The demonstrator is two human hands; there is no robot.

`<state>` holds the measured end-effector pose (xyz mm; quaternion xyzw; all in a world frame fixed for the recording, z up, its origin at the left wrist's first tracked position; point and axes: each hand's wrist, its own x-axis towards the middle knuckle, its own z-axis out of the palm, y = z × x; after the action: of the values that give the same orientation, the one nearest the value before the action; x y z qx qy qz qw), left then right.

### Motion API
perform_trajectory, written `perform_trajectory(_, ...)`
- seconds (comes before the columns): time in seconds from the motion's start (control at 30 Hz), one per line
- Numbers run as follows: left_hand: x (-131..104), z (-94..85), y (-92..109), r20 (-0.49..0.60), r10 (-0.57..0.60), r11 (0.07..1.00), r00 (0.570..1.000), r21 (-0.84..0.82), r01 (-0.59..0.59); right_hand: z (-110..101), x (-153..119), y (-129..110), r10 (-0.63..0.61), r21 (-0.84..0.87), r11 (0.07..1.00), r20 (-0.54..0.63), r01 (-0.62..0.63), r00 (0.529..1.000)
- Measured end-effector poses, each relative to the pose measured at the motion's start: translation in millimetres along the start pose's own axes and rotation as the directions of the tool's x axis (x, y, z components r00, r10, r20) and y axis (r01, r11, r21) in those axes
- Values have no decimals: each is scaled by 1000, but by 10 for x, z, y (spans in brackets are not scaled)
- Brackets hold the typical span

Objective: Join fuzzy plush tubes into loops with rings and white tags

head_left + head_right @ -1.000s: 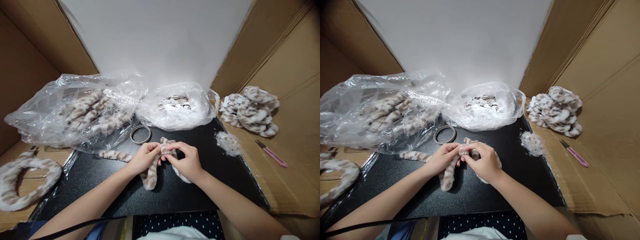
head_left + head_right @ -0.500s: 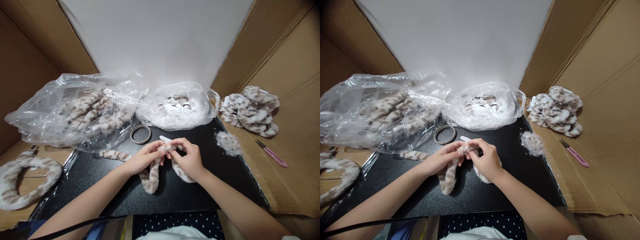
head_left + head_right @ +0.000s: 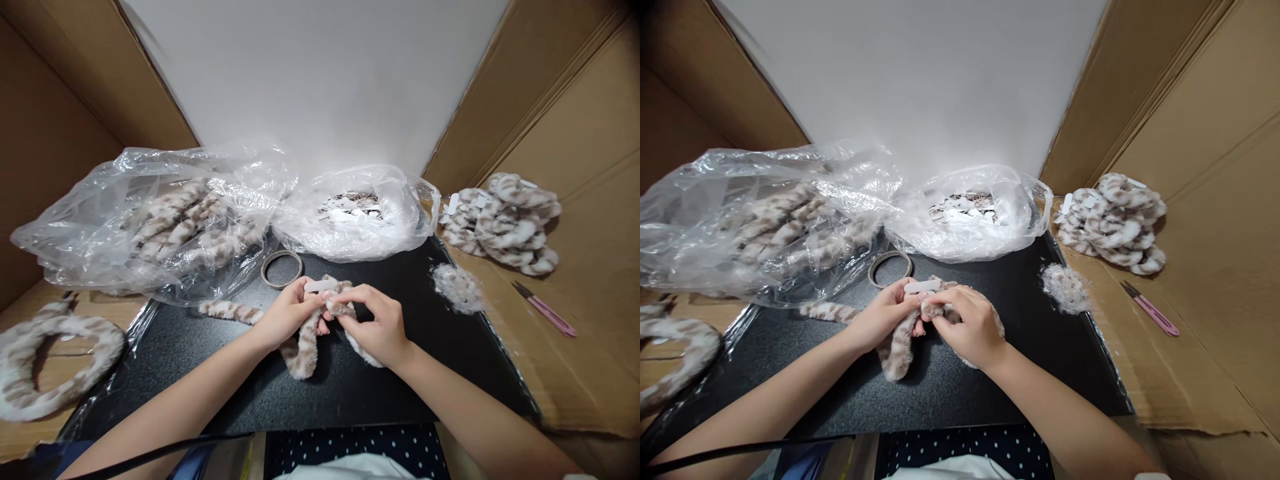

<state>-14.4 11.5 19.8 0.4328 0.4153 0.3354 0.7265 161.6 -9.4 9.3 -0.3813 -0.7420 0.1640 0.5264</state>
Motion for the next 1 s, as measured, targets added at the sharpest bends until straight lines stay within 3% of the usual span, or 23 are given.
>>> perform_trajectory(0.17, -23, 41, 8, -8, 44, 999, 999, -12, -44, 38, 2, -3, -123, -47, 991, 21, 123, 992)
perform_trajectory(0.37, -47, 41, -7, 56, -29, 973, 998, -226, 41, 59, -26, 37, -188, -22, 981, 144, 194, 971)
perform_trajectory(0.53, -31, 33, -13, -7, -8, 976, 1000, -217, 6, 46, 1, 25, -288, 62, 957, 321, 284, 902)
perform_trajectory(0.6, -19, 27, -39, -20, 26, 980, 999, -194, -30, -2, 35, 0, -341, 86, 940, 307, 331, 889)
perform_trajectory(0.63, -18, 23, -52, -7, 33, 981, 999, -189, -34, -35, 54, -10, -335, 87, 942, 263, 324, 905)
perform_trajectory(0.67, -21, 20, -60, 24, 30, 983, 999, -184, -25, -72, 74, -15, -294, 81, 956, 203, 283, 934)
perform_trajectory(0.73, -50, 20, -48, 130, 6, 986, 991, -163, 15, -147, 112, -2, -97, 82, 992, 55, 92, 994)
perform_trajectory(0.8, -116, 34, 12, 249, -8, 992, 968, -120, 39, -202, 148, 37, 199, 196, 961, -10, -193, 980)
perform_trajectory(0.83, -166, 47, 61, 295, -4, 995, 955, -94, 33, -216, 164, 57, 345, 299, 890, 48, -343, 937)
perform_trajectory(0.9, -296, 85, 184, 348, 18, 999, 937, -54, 0, -213, 184, 73, 510, 469, 621, 367, -628, 778)
perform_trajectory(0.97, -458, 134, 318, 346, 44, 999, 937, -15, -41, -167, 176, 31, 384, 417, 342, 756, -842, 530)
perform_trajectory(1.0, -546, 163, 380, 334, 46, 998, 942, 14, -54, -130, 157, -15, 252, 342, 284, 875, -896, 413)
